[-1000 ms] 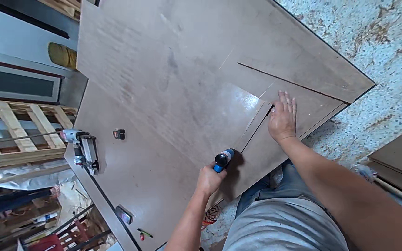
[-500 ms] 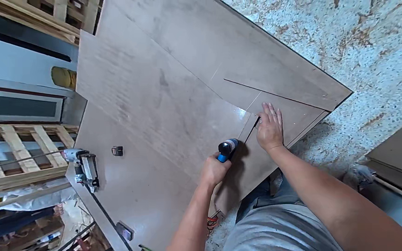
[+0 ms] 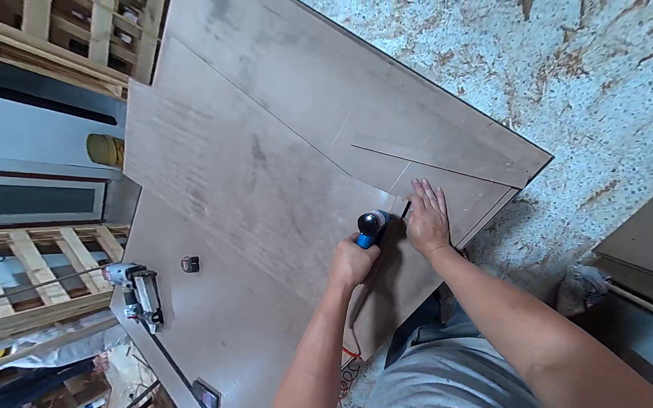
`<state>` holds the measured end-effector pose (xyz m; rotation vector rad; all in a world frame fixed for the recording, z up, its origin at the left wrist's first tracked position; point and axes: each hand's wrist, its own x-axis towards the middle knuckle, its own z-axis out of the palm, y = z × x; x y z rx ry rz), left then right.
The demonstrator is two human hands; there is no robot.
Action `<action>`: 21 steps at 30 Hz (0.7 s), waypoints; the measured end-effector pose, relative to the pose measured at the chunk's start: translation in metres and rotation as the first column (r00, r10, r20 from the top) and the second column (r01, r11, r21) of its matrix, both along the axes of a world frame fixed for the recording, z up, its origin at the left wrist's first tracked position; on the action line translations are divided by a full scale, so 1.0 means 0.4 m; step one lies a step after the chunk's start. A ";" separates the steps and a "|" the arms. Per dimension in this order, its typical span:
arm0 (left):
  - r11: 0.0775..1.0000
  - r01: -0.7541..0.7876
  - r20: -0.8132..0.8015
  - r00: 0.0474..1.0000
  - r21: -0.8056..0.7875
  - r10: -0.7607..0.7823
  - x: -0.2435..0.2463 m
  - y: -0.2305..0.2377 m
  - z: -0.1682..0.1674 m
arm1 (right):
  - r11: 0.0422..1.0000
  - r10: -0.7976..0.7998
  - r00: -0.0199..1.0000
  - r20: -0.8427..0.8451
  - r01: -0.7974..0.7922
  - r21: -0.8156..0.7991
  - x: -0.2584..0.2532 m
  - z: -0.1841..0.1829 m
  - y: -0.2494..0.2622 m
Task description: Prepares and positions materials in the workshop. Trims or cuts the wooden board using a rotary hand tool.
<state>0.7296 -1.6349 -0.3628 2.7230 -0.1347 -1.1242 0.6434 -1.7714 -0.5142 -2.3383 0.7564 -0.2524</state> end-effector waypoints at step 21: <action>0.923 -0.327 0.055 0.937 -0.204 0.344 -0.093 0.269 0.061 | 1.000 0.023 1.000 0.001 -0.023 0.002 -0.012 0.023 -0.008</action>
